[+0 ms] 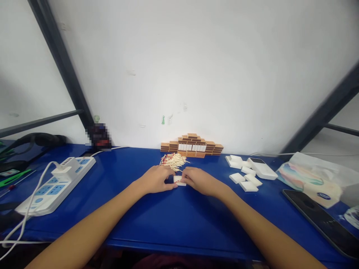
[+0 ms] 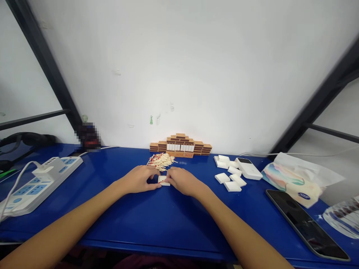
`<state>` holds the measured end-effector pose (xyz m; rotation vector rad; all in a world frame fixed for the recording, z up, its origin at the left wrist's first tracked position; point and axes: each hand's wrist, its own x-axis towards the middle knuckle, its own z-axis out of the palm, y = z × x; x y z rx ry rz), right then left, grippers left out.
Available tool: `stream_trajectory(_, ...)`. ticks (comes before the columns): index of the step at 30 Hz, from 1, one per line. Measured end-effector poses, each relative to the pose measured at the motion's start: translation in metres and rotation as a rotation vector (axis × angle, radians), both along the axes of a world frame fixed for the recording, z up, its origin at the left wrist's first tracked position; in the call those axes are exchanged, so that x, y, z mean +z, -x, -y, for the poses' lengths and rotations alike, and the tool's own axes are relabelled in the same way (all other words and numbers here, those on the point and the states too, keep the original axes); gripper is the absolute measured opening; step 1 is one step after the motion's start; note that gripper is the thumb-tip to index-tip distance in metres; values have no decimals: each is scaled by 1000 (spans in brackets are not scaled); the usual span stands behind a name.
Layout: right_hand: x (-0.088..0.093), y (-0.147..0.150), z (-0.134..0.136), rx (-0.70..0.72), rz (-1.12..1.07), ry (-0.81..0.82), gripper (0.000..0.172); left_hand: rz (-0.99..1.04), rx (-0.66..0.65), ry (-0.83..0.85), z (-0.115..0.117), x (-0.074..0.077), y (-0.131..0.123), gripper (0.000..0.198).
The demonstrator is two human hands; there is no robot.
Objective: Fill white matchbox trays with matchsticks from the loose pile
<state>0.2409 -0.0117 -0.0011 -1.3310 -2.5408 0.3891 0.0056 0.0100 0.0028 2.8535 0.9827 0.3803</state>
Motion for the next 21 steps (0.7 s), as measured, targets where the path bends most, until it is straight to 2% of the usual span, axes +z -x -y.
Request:
stream_trajectory(5, 2, 3, 2, -19, 15, -3, 16, -2, 3, -2, 0, 0, 0, 29)
stream_trajectory(12, -4, 8, 1, 10, -2, -23, 14, 4, 9, 2, 0, 0, 0, 26)
stream_trajectory(21, 3, 7, 3, 53, -76, -84, 13, -6, 7, -4, 1, 1, 0, 27)
